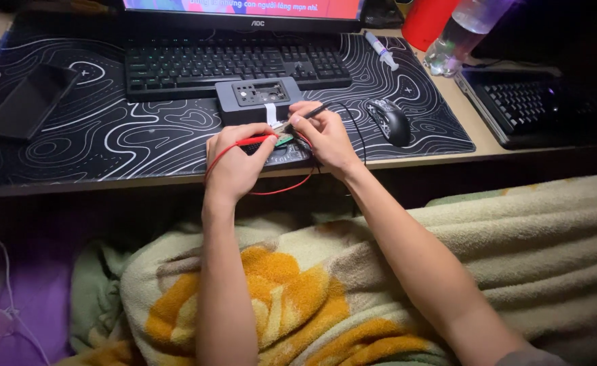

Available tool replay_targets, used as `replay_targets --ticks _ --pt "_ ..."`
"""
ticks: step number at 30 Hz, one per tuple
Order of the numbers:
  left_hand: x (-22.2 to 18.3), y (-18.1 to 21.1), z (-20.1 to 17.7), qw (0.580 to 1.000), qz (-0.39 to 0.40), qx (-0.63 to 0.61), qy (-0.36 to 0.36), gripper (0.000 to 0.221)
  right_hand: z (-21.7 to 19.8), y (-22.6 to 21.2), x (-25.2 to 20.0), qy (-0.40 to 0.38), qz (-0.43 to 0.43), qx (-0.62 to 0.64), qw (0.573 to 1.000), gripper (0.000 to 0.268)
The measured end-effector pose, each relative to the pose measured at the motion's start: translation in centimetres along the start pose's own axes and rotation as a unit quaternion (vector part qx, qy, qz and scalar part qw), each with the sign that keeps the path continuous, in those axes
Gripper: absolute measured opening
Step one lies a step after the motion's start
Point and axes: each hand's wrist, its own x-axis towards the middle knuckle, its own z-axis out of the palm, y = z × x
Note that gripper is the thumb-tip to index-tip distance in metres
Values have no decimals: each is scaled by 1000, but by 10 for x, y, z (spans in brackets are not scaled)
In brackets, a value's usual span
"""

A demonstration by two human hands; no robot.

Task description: Testing an electronic circuit board using a multimeter to check contact points

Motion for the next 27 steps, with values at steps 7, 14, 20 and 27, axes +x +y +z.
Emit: replay_targets --ticks 7,14,20,27 --pt "2 -4 2 1000 17 0 9 11 1 -4 -1 -8 -9 -12 1000 16" --pt "5 4 -2 1000 -23 -6 -16 13 -6 -8 8 -67 -14 -20 997 17" --pt "35 28 -33 993 -65 -14 -100 20 -5 -40 27 -170 -2 -18 985 13" --pt "26 26 -26 997 44 -9 -62 10 -9 -53 18 -162 -1 -55 985 18"
